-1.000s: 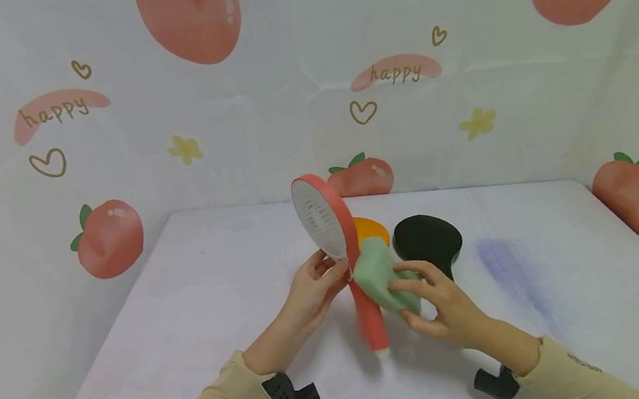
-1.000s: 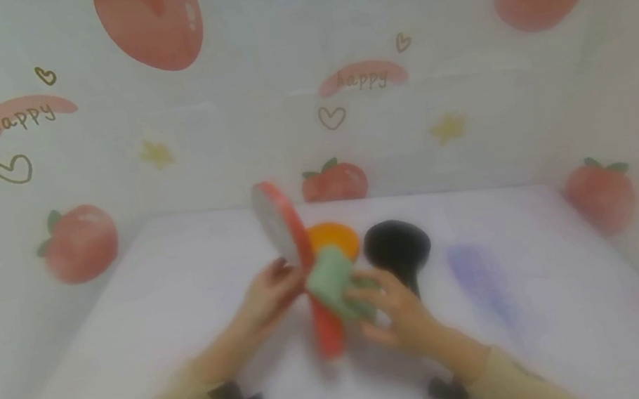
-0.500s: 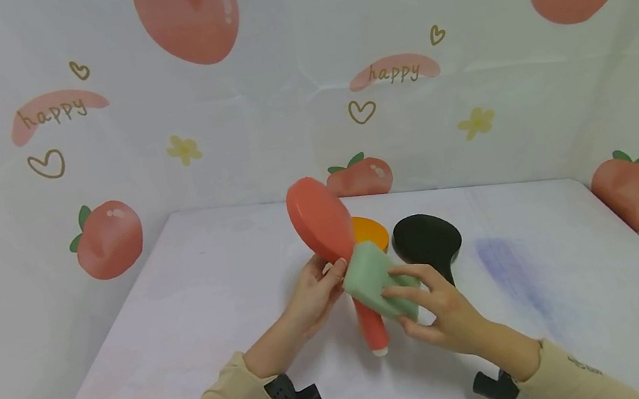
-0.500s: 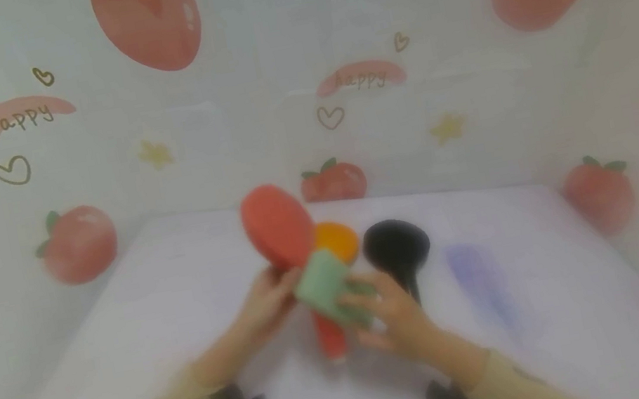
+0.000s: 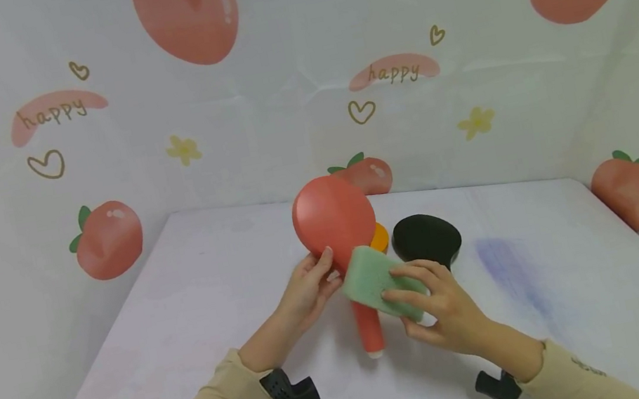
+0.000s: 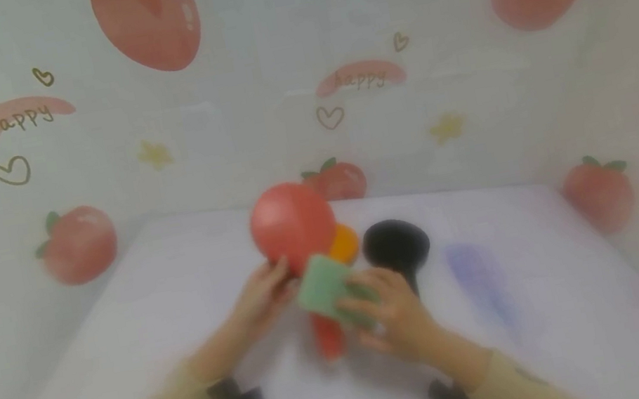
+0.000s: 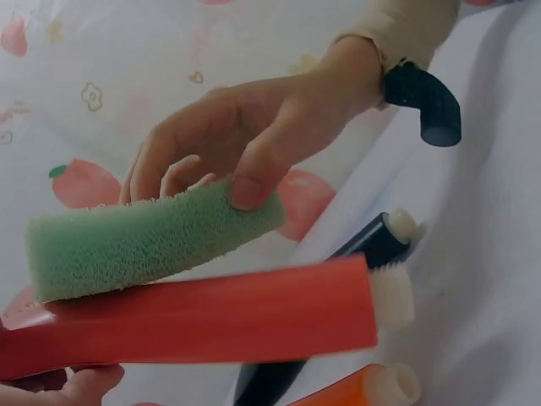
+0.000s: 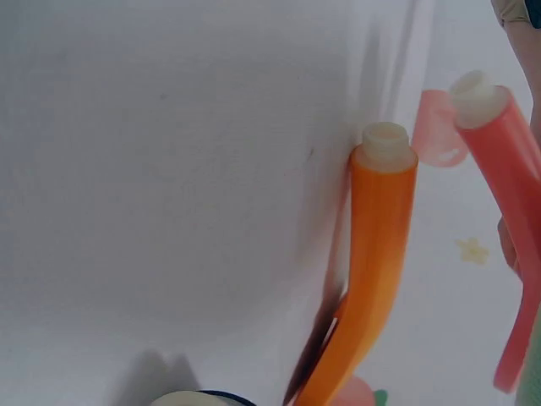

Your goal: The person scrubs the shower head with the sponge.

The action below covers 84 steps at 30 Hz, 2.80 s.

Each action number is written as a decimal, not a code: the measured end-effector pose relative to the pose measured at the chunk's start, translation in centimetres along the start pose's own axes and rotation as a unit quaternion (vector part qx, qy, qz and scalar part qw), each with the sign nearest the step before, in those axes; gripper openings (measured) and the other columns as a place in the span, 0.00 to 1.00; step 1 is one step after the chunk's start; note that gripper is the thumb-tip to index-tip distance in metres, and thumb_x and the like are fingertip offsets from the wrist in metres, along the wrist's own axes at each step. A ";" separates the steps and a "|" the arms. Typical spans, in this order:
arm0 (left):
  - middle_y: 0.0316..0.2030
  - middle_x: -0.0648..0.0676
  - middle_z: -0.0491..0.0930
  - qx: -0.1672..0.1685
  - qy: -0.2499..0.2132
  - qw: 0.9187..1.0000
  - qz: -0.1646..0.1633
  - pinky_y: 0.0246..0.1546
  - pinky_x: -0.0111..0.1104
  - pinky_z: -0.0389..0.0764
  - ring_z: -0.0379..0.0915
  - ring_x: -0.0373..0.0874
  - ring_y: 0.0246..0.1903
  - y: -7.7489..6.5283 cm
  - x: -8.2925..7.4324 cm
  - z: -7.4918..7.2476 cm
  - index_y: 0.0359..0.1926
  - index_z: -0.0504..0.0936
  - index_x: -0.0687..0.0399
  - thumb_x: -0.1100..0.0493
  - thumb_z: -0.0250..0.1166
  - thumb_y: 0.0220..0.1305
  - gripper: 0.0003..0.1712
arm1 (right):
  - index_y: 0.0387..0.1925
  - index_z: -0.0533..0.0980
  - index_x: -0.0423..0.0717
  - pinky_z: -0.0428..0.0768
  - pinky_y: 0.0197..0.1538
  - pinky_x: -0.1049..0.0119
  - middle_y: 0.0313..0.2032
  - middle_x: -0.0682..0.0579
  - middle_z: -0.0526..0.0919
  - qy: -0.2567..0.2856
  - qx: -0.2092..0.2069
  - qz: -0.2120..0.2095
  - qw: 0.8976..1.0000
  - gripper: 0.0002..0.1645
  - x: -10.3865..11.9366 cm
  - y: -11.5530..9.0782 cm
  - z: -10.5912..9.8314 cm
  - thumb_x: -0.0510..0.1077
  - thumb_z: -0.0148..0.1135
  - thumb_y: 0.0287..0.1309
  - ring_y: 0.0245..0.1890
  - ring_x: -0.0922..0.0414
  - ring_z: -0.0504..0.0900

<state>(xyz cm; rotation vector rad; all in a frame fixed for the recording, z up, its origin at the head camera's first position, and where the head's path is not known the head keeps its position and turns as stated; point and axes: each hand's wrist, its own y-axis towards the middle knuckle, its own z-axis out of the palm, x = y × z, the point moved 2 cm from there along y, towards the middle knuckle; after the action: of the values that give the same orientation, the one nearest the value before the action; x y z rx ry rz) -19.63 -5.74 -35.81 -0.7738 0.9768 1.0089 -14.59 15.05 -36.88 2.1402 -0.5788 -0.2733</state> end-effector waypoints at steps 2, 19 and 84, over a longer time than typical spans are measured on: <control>0.53 0.51 0.71 -0.008 0.019 1.000 0.005 0.48 0.24 0.77 0.71 0.36 0.48 -0.1 -0.2 0.0 0.64 0.61 0.68 0.59 0.46 0.72 0.24 | 0.41 0.81 0.51 0.69 0.50 0.54 0.49 0.42 0.77 -0.006 -0.002 -0.001 1.000 0.19 0.0 0.0 0.0 0.52 0.45 0.62 0.48 0.44 0.70; 0.39 0.45 0.79 -0.082 0.072 0.994 0.025 0.50 0.29 0.79 0.77 0.32 0.39 -0.3 -0.9 0.1 0.59 0.69 0.68 0.62 0.54 0.68 0.21 | 0.45 0.80 0.58 0.74 0.46 0.45 0.49 0.48 0.78 -0.066 0.060 -0.044 0.995 0.20 0.2 0.2 0.4 0.49 0.41 0.62 0.50 0.41 0.71; 0.43 0.51 0.74 -0.106 -0.033 0.994 -0.003 0.39 0.22 0.81 0.76 0.34 0.37 -0.6 -1.2 0.2 0.60 0.63 0.71 0.64 0.48 0.70 0.21 | 0.42 0.80 0.55 0.73 0.46 0.45 0.49 0.45 0.76 -0.027 0.046 -0.031 0.998 0.19 -1.7 2.1 -0.6 0.52 0.43 0.62 0.50 0.42 0.71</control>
<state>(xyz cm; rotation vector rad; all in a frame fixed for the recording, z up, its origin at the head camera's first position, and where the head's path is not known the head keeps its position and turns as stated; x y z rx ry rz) -19.23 -6.13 -34.59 -0.9120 0.8186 1.1388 -16.45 15.20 -34.82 2.2491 -0.5655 -0.3453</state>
